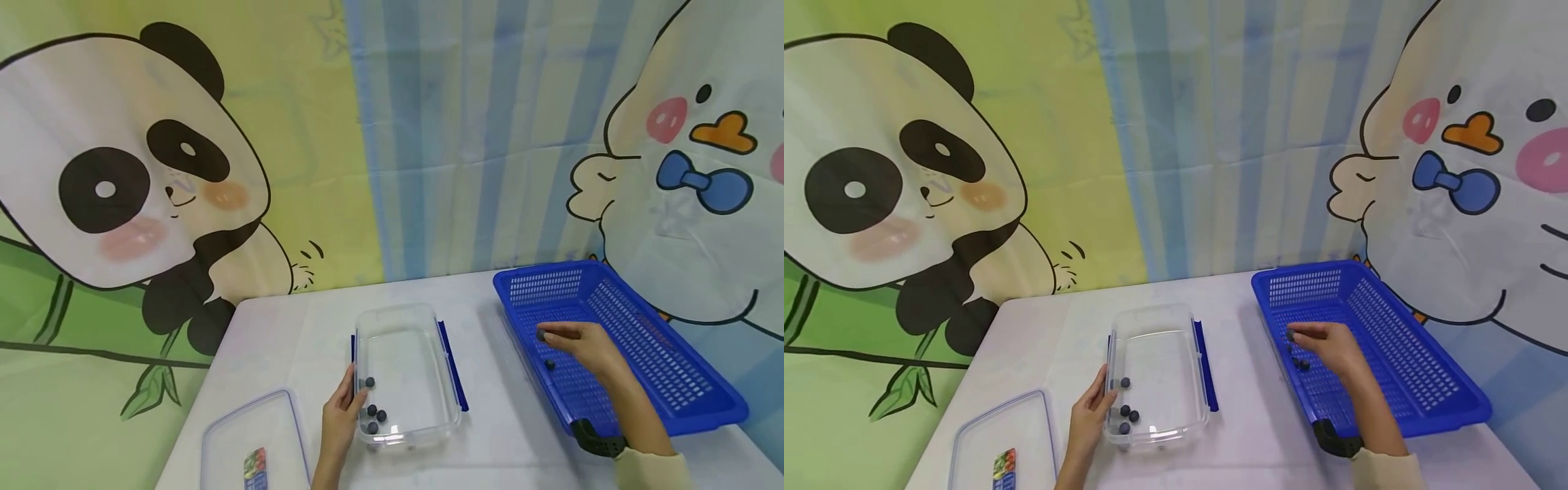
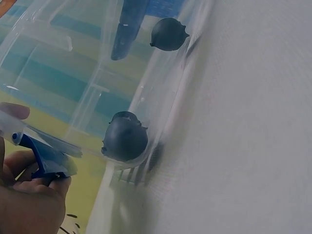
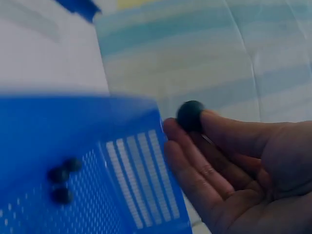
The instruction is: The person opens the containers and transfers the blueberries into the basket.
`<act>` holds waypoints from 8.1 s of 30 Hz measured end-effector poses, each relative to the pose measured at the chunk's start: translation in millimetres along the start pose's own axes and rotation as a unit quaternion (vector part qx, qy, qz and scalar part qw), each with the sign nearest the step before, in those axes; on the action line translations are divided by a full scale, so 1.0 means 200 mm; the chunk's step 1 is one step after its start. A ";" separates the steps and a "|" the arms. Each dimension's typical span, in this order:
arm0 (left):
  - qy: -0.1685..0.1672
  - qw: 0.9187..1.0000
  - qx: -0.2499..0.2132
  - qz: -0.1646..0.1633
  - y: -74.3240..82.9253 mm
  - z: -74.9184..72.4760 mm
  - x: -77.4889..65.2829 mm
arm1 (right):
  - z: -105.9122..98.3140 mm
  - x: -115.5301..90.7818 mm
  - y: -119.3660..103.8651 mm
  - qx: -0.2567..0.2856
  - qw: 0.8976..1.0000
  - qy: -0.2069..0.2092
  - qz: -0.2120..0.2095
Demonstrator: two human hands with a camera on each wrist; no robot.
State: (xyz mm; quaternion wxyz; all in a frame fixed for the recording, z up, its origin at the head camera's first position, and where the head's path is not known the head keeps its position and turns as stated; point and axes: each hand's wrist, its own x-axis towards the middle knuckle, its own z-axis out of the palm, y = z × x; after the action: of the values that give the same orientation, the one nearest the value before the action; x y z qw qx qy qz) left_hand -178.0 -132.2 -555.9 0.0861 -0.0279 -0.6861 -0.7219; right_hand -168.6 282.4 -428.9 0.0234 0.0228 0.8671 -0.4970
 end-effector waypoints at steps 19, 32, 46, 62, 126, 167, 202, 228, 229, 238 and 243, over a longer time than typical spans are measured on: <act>0.001 1.000 -0.009 -0.019 0.01 0.00 -0.01 | -0.09 0.00 0.36 0.115 0.977 -0.172 0.060; 0.010 1.000 -0.013 -0.018 0.01 -0.01 -0.01 | -0.08 0.03 0.37 0.083 0.978 -0.174 0.086; 0.007 1.000 -0.025 -0.017 0.01 -0.01 -0.01 | -0.07 0.02 0.38 0.061 0.982 -0.143 0.107; -0.009 1.000 -0.027 -0.003 0.01 0.00 -0.02 | -0.10 -0.08 0.10 0.061 0.997 -0.035 0.034; -0.020 1.000 -0.017 0.010 0.01 0.01 -0.01 | 1.16 0.18 -0.29 -0.130 0.931 -0.339 0.035; -0.018 0.999 -0.028 -0.003 0.02 0.00 -0.01 | 1.15 0.22 -0.27 -0.052 0.929 -0.365 -0.028; -0.008 1.000 -0.010 0.014 0.00 -0.01 -0.01 | -0.15 -0.05 0.26 0.050 0.993 -0.091 0.055; -0.014 1.000 -0.025 -0.007 0.00 -0.01 -0.01 | -0.13 0.01 0.43 -0.036 0.985 -0.122 0.119; -0.013 1.000 -0.024 -0.007 0.00 -0.01 -0.01 | -0.13 0.01 0.43 -0.036 0.985 -0.124 0.118; -0.005 1.000 -0.026 0.001 0.00 0.00 0.00 | -0.13 0.02 0.44 -0.040 0.982 -0.129 0.132; -0.008 0.999 -0.031 -0.002 0.00 0.00 0.00 | -0.13 0.02 0.44 -0.038 0.982 -0.133 0.132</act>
State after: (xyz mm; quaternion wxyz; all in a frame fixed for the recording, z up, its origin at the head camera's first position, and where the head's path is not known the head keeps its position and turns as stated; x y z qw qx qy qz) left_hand -177.7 -132.1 -555.9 0.0785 -0.0349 -0.6641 -0.7427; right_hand -167.7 349.6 -491.4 0.2045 0.0701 0.8639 -0.4548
